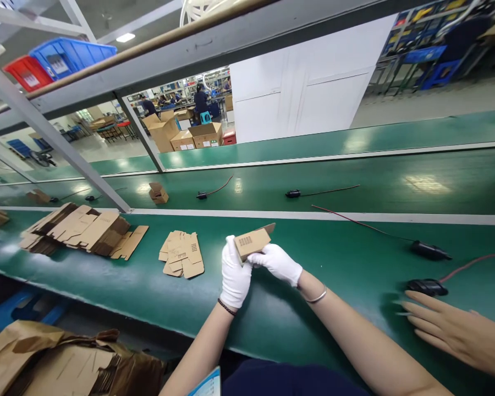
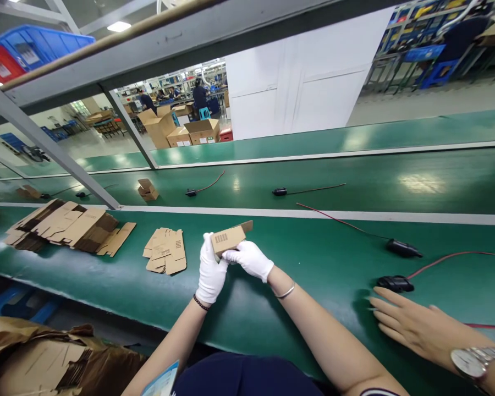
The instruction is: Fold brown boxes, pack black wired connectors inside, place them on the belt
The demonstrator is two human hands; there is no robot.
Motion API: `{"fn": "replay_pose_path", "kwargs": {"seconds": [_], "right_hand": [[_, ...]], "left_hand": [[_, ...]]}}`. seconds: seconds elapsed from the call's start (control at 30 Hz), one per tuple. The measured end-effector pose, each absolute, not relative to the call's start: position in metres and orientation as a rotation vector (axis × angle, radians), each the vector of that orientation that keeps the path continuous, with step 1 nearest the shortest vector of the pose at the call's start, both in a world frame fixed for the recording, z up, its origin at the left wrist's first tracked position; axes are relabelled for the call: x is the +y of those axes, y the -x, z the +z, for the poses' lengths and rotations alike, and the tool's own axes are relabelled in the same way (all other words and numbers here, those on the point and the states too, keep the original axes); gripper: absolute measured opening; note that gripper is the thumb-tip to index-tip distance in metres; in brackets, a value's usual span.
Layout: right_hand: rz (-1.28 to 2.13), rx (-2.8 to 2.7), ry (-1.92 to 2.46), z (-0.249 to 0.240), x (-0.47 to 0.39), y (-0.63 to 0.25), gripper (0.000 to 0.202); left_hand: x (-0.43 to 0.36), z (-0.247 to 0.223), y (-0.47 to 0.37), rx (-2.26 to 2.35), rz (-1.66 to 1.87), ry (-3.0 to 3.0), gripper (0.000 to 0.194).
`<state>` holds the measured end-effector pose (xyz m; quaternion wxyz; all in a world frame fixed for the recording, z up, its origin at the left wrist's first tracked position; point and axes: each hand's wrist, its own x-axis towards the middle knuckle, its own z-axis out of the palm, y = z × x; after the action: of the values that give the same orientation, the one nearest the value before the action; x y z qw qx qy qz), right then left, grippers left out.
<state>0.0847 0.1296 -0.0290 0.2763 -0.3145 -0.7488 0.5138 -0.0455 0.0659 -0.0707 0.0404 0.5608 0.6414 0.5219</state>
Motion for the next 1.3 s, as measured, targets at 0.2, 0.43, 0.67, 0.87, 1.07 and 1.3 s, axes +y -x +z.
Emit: {"fn": "replay_pose_path", "kwargs": {"seconds": [0.2,0.43,0.67,0.87,1.07,1.3], "right_hand": [[1.047,-2.4,0.889,-0.025,0.159,-0.079,0.008],[0.539,-2.291,1.44,0.0,0.292,-0.102,0.042],[0.346,-2.299,1.68,-0.023,0.364,-0.11,0.033],[0.298,-2.333,1.642,-0.025,0.325,-0.093,0.039],[0.089,-2.373,1.193,-0.01,0.209,-0.088,0.039],[0.342,-2.376,0.903,0.013,0.133,-0.112,0.036]], "left_hand": [[0.086,-0.074,0.066,1.907,1.239,-1.687,0.096],[0.08,-0.077,0.077,1.98,1.375,-1.42,0.102],[0.058,-0.051,0.061,1.973,1.642,-1.595,0.07],[0.065,-0.023,0.027,1.59,1.539,-1.392,0.052],[0.101,-0.003,-0.003,1.246,1.649,-0.873,0.055],[0.091,0.011,0.012,0.968,1.79,-0.629,0.039]]}}
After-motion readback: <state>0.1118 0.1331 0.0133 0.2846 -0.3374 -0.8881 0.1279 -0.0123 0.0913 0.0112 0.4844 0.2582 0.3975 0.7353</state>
